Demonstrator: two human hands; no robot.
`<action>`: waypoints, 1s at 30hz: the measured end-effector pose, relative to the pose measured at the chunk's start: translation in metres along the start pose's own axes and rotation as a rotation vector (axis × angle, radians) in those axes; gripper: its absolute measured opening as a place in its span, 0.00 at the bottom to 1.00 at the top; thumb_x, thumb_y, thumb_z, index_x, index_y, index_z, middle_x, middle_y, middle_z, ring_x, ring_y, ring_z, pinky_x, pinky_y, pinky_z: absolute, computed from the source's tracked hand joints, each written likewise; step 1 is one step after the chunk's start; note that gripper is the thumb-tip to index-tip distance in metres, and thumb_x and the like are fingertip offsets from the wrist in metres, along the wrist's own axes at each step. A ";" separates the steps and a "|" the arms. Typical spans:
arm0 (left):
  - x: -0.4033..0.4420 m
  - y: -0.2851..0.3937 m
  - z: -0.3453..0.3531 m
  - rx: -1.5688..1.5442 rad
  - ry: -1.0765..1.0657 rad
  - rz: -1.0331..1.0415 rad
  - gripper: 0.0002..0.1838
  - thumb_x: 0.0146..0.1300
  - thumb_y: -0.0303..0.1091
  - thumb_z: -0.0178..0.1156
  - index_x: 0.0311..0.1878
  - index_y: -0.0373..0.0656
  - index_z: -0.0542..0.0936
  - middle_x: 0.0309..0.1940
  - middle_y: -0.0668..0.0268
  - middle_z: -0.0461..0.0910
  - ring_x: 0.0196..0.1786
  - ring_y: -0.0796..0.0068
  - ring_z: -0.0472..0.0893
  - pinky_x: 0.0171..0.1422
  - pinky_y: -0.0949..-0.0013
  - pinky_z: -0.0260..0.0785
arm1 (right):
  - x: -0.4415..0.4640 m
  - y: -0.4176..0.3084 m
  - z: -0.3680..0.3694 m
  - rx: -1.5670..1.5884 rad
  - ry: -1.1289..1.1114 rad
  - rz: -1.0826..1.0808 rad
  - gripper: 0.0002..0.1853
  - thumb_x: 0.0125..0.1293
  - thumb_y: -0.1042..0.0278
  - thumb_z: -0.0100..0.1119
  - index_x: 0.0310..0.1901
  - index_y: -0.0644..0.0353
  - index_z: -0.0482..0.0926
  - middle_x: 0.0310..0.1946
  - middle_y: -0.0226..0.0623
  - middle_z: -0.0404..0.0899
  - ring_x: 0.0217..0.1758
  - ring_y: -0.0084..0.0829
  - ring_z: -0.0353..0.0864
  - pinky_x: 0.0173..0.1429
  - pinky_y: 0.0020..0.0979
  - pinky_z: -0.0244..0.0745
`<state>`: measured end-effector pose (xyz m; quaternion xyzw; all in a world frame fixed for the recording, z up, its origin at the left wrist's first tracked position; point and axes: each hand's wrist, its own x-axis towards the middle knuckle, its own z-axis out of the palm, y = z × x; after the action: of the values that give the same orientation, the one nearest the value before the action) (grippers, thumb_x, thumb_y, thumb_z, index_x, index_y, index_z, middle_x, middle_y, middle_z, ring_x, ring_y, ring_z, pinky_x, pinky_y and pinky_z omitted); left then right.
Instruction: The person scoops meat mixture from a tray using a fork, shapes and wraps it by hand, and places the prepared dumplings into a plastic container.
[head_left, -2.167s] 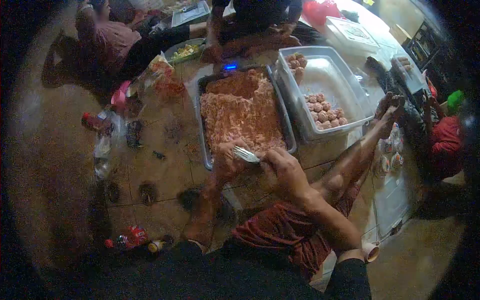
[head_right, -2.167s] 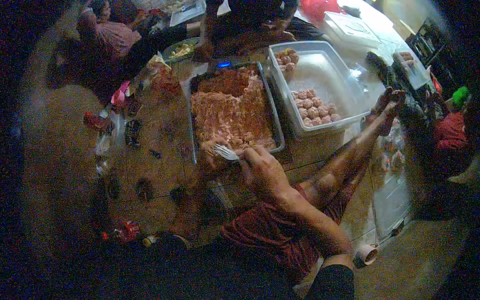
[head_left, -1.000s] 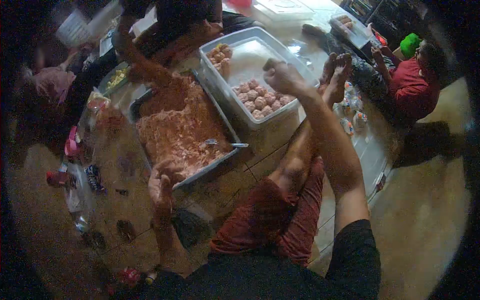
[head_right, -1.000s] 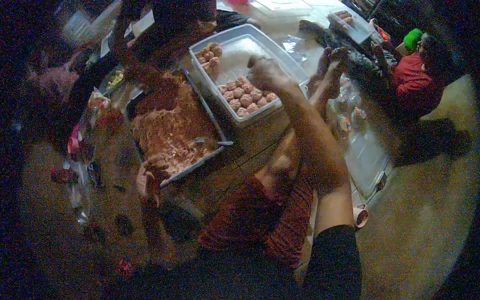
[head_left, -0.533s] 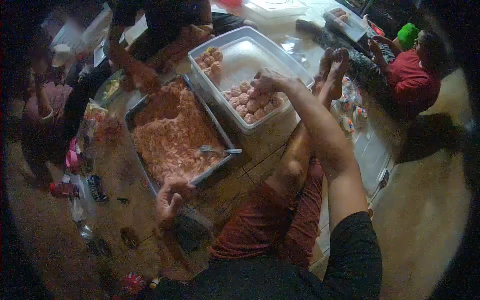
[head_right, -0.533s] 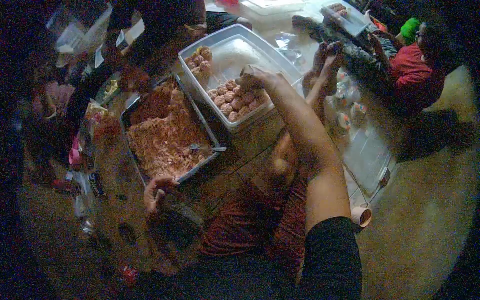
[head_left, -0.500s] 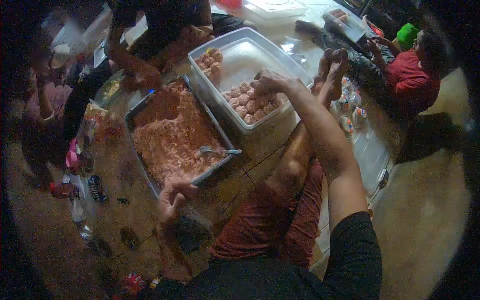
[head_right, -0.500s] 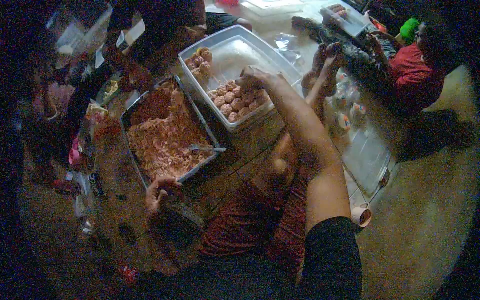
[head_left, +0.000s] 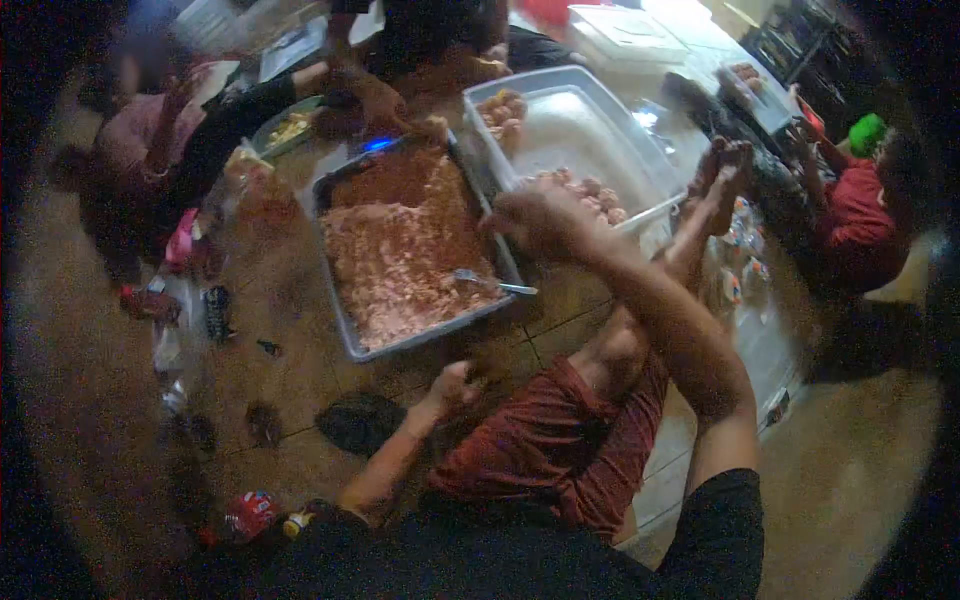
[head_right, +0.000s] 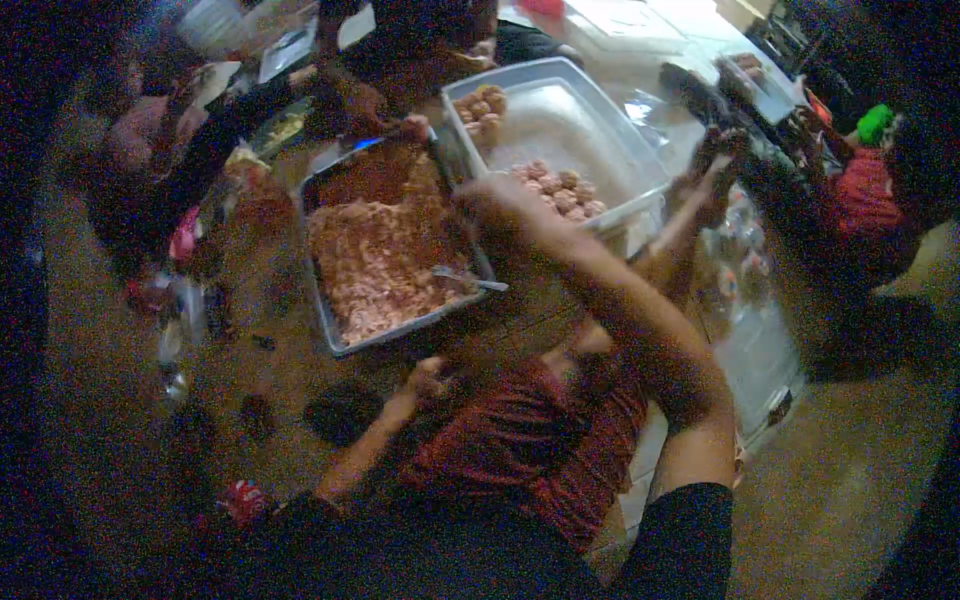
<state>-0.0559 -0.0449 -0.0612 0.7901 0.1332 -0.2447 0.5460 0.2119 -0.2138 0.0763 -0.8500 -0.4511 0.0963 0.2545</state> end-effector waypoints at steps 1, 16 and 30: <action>0.001 -0.006 0.005 -0.112 0.004 -0.078 0.21 0.71 0.43 0.65 0.61 0.42 0.78 0.51 0.59 0.85 0.49 0.68 0.84 0.54 0.67 0.77 | 0.002 0.004 0.026 -0.004 0.086 -0.153 0.07 0.67 0.64 0.62 0.41 0.57 0.84 0.34 0.46 0.84 0.40 0.48 0.85 0.48 0.49 0.77; 0.089 -0.160 0.057 0.681 0.245 0.878 0.18 0.68 0.36 0.61 0.59 0.43 0.79 0.55 0.48 0.82 0.54 0.57 0.84 0.54 0.58 0.77 | 0.018 -0.001 0.102 -0.562 0.017 0.019 0.06 0.70 0.65 0.54 0.39 0.52 0.81 0.33 0.41 0.84 0.35 0.43 0.85 0.42 0.42 0.76; 0.004 -0.018 -0.004 0.002 0.421 0.452 0.15 0.73 0.42 0.63 0.41 0.37 0.82 0.37 0.57 0.87 0.41 0.67 0.87 0.47 0.64 0.77 | 0.027 0.029 0.115 -0.937 -0.179 -0.245 0.07 0.67 0.61 0.58 0.39 0.53 0.82 0.38 0.33 0.81 0.48 0.41 0.79 0.63 0.52 0.65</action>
<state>-0.0602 -0.0350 -0.0763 0.8336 0.0641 0.0518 0.5462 0.2030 -0.1651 -0.0350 -0.8020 -0.5627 -0.0750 -0.1856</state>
